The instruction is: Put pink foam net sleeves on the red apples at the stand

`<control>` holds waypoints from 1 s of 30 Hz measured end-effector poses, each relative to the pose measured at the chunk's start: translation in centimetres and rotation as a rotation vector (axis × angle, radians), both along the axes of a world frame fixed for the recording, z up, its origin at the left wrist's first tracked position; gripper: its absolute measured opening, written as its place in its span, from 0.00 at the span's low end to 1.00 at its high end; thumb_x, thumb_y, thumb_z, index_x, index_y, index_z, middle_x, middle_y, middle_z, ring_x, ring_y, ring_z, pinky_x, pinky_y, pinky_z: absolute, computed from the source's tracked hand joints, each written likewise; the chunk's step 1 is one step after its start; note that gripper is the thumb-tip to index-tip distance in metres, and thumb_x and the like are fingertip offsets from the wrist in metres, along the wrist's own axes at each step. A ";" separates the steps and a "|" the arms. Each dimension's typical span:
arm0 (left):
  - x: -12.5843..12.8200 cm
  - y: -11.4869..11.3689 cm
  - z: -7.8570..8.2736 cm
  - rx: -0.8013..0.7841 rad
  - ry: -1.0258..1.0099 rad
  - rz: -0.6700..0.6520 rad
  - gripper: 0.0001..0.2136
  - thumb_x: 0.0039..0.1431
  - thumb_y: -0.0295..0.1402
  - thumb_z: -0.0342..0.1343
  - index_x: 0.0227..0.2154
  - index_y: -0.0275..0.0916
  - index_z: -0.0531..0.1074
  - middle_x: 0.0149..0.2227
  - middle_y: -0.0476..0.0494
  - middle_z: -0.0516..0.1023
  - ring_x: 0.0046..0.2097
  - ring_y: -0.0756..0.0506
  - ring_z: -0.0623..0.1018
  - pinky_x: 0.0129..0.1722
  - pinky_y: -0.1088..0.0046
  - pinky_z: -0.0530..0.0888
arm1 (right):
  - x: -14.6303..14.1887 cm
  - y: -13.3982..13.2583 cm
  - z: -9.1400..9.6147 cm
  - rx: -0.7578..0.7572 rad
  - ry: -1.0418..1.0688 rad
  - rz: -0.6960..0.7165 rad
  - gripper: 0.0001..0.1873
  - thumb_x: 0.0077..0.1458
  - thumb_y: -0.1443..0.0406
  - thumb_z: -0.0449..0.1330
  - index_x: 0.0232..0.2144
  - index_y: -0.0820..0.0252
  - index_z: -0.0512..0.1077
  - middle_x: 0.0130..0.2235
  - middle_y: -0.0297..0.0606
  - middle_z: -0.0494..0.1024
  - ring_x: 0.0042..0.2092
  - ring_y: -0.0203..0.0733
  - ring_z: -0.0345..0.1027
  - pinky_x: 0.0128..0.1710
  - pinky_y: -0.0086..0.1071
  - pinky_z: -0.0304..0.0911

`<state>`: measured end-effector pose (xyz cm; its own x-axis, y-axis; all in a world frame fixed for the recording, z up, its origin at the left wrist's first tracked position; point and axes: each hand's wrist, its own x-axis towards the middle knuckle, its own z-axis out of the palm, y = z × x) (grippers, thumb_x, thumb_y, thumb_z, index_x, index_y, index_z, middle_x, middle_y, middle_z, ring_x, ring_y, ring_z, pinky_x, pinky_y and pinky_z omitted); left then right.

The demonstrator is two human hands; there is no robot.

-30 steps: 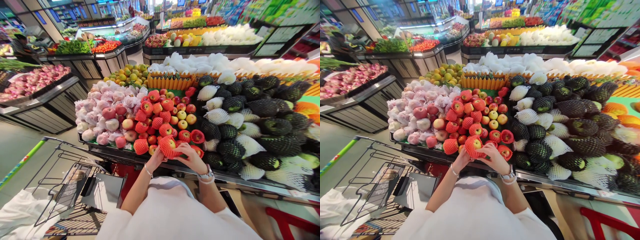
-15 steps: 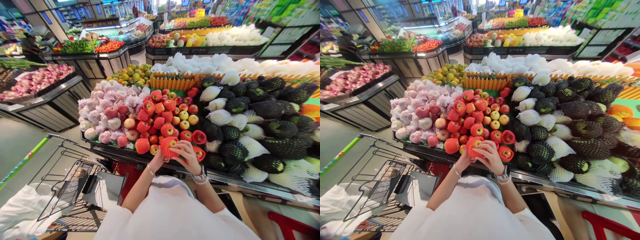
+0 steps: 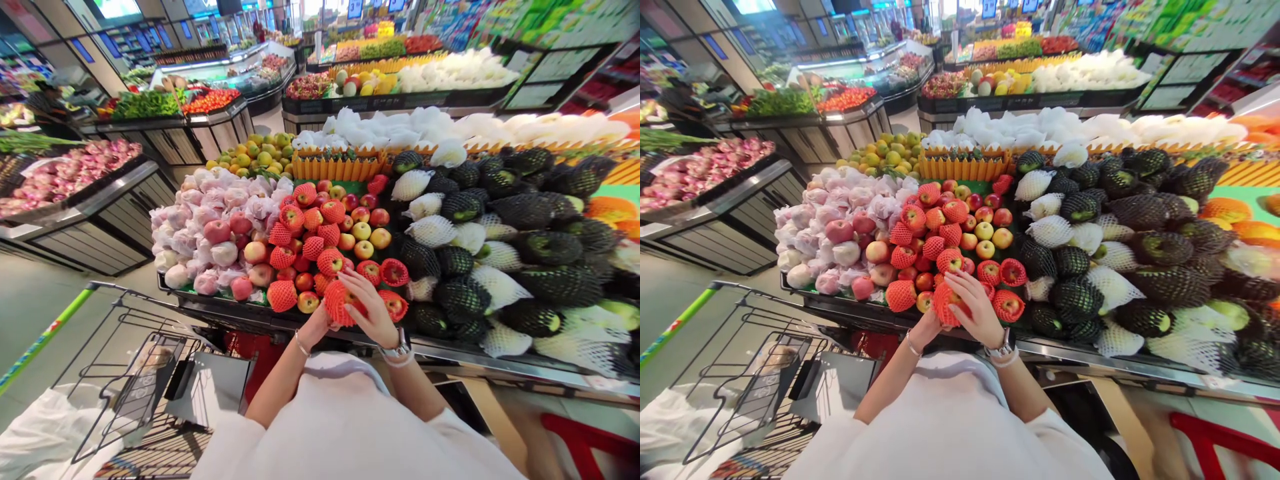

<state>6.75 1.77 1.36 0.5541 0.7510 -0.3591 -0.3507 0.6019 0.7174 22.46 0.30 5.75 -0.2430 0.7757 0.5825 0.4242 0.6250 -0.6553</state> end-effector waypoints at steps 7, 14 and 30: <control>-0.5 -0.3 -0.4 0.079 0.026 0.058 0.34 0.41 0.57 0.65 0.46 0.36 0.69 0.26 0.49 0.64 0.25 0.53 0.56 0.22 0.78 0.56 | -0.6 -0.4 -0.9 -0.044 0.052 0.077 0.26 0.63 0.57 0.51 0.62 0.50 0.58 0.64 0.43 0.59 0.65 0.54 0.50 0.62 0.54 0.49; -0.7 -0.2 -1.0 0.116 0.091 0.109 0.49 0.28 0.61 0.67 0.54 0.38 0.61 0.25 0.52 0.65 0.24 0.53 0.61 0.22 0.79 0.58 | -0.2 0.1 0.2 -0.095 0.318 -0.002 0.21 0.64 0.57 0.48 0.57 0.50 0.67 0.60 0.41 0.66 0.62 0.50 0.57 0.62 0.49 0.50; 0.1 -0.2 -1.4 0.108 -0.005 0.369 0.39 0.32 0.61 0.65 0.43 0.37 0.68 0.30 0.46 0.68 0.27 0.51 0.61 0.22 0.77 0.59 | -6.0 -0.4 -4.3 -0.293 0.604 -0.094 0.40 0.59 0.55 0.56 0.67 0.52 0.41 0.68 0.41 0.48 0.69 0.49 0.38 0.67 0.52 0.37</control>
<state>6.88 1.58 -0.08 0.2407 0.9337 -0.2650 -0.5339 0.3554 0.7673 16.47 -0.11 1.46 0.1349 0.9242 0.3574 -0.0255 0.3638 -0.9311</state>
